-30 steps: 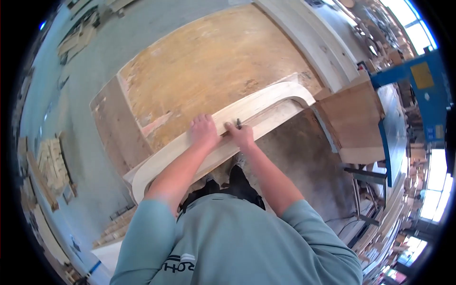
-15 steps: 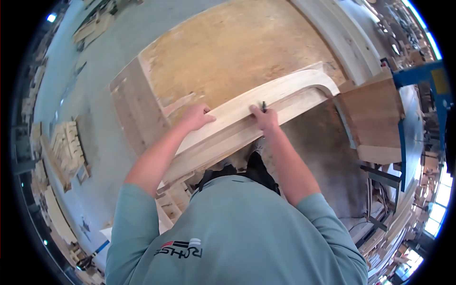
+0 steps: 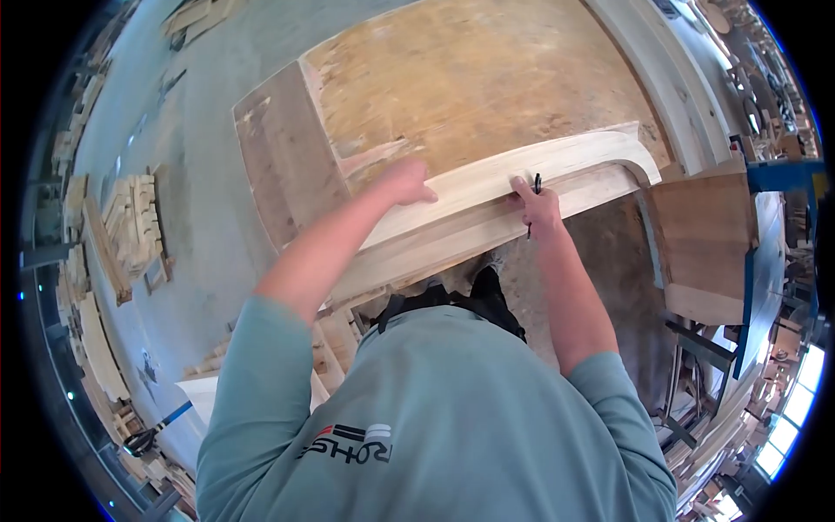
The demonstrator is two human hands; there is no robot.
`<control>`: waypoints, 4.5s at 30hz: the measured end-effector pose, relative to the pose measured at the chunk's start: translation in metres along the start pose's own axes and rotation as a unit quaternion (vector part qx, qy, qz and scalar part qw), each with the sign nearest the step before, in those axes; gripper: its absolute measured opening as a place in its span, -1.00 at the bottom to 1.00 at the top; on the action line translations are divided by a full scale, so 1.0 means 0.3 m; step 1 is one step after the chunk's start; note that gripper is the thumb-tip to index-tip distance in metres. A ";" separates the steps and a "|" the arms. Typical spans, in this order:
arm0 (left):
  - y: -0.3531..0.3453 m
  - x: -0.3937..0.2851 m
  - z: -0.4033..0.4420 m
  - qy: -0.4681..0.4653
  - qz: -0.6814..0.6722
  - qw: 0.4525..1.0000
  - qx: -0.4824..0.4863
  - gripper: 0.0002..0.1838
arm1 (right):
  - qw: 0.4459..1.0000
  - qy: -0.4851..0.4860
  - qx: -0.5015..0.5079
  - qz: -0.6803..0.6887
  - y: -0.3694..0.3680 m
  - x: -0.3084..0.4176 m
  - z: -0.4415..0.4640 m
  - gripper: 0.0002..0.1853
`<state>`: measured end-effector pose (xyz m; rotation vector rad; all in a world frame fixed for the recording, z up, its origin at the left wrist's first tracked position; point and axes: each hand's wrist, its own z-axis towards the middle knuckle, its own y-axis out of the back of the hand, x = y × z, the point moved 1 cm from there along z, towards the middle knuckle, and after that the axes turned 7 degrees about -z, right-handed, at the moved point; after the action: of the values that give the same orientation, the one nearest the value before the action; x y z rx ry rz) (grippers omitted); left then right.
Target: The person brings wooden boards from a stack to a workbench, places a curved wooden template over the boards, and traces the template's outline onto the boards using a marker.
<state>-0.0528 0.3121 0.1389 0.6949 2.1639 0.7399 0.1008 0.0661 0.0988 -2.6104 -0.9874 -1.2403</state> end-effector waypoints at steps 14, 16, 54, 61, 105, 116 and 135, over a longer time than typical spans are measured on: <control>-0.043 -0.020 -0.040 -0.132 -0.013 0.991 0.014 -0.07 | 0.999 0.031 -0.025 -0.031 0.007 -0.008 0.000 -0.48; -0.049 -0.039 -0.049 -0.166 -0.006 0.986 -0.007 -0.04 | 1.000 0.014 -0.016 -0.020 0.000 -0.003 -0.005 -0.51; 0.010 -0.241 0.007 -0.183 0.238 0.944 0.134 0.15 | 0.821 0.467 0.248 -0.216 -0.519 -0.154 -0.469 -0.74; 0.015 -0.249 0.010 -0.170 0.249 0.941 0.153 0.20 | 0.749 0.542 0.223 -0.311 -0.634 -0.179 -0.409 -0.75; 0.060 -0.400 0.001 -0.127 0.345 0.912 0.183 0.12 | 0.891 0.351 -0.166 -0.234 0.685 0.125 0.137 -0.80; 0.027 -0.372 0.000 -0.093 0.312 0.933 0.157 0.05 | 0.939 0.245 -0.166 -0.177 0.754 0.025 0.035 -0.75; -0.215 -0.311 -0.009 -0.032 0.060 0.979 -0.192 0.03 | 0.885 0.131 0.029 -0.446 0.694 -0.158 0.027 -0.55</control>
<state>-0.0160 0.2048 0.1394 0.6356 1.8575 1.1453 0.2066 -0.1196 0.0981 -1.8401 -2.2223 -1.5878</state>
